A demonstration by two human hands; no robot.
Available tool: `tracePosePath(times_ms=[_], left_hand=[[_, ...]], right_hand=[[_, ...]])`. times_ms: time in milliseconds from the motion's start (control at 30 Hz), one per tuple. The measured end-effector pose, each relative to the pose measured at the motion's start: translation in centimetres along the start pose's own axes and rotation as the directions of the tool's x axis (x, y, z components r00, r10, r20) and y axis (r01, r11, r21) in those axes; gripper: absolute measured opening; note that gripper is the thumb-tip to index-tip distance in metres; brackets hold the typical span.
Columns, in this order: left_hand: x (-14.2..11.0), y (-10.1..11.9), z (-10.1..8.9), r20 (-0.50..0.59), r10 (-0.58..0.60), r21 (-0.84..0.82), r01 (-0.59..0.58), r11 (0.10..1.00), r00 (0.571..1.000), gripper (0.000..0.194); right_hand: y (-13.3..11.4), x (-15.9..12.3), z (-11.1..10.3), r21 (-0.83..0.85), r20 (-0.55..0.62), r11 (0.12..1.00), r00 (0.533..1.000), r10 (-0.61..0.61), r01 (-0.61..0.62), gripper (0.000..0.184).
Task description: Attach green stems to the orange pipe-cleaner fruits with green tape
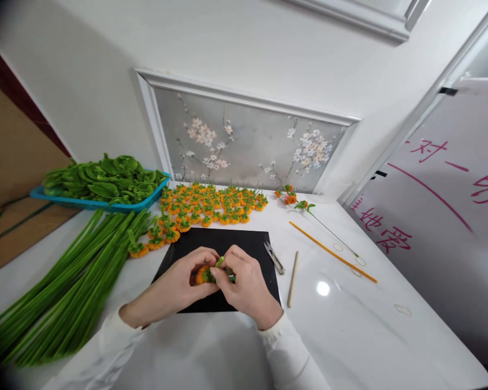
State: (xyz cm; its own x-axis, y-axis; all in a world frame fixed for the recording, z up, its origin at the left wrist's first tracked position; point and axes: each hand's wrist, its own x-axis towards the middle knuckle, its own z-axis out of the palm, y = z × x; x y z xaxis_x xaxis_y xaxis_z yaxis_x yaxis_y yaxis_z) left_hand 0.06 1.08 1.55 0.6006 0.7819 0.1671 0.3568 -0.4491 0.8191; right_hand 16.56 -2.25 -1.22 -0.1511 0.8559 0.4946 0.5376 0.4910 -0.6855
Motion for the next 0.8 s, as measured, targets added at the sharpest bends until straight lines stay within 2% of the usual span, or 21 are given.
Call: tracePosePath(times_ms=[67,167,267,400,500,600,667,733,800], left_hand=[[0.0,-0.2,0.1,-0.057,0.027,0.042,-0.025,0.999,0.998,0.001],[0.0,-0.4,0.1,-0.051,-0.004,-0.036,0.002,0.999,0.999,0.011],[0.0,-0.3,-0.2,0.047,-0.092,-0.228,0.1,0.968,0.995,0.014],[0.0,0.1,-0.7,0.199,-0.19,-0.433,0.261,0.863,0.961,0.011],[-0.2,0.4,-1.1,0.299,-0.23,-0.472,0.353,0.808,0.926,0.01],[-0.3,0.6,-1.3,0.363,-0.233,-0.463,0.392,0.795,0.902,0.013],[-0.3,0.8,-1.3,0.33,-0.187,-0.454,0.329,0.828,0.925,0.02],[-0.4,0.8,-1.1,0.212,-0.105,-0.398,0.184,0.899,0.972,0.029],[-0.4,0.8,-0.7,0.062,-0.017,-0.268,0.033,0.963,0.998,0.029]], right_hand=[[0.1,0.0,0.0,0.01,-0.011,1.0,1.0,0.002,-0.002,0.016],[0.2,0.0,-0.1,0.047,-0.011,0.999,1.0,-0.005,0.005,0.014],[0.2,0.1,-0.3,0.107,0.025,0.994,0.999,-0.03,0.027,0.012],[0.0,0.1,-0.7,0.165,0.054,0.985,0.997,-0.056,0.046,0.014],[-0.1,0.0,-0.7,0.193,0.05,0.979,0.996,-0.072,0.061,0.012],[-0.2,-0.1,-0.6,0.219,0.035,0.974,0.997,-0.072,0.063,0.01],[-0.3,-0.1,-0.5,0.229,0.007,0.972,0.999,-0.05,0.047,0.009],[-0.3,-0.1,-0.5,0.226,-0.029,0.974,0.999,-0.02,0.026,0.008],[-0.2,0.0,-0.3,0.212,-0.067,0.977,0.998,0.007,0.007,0.011]])
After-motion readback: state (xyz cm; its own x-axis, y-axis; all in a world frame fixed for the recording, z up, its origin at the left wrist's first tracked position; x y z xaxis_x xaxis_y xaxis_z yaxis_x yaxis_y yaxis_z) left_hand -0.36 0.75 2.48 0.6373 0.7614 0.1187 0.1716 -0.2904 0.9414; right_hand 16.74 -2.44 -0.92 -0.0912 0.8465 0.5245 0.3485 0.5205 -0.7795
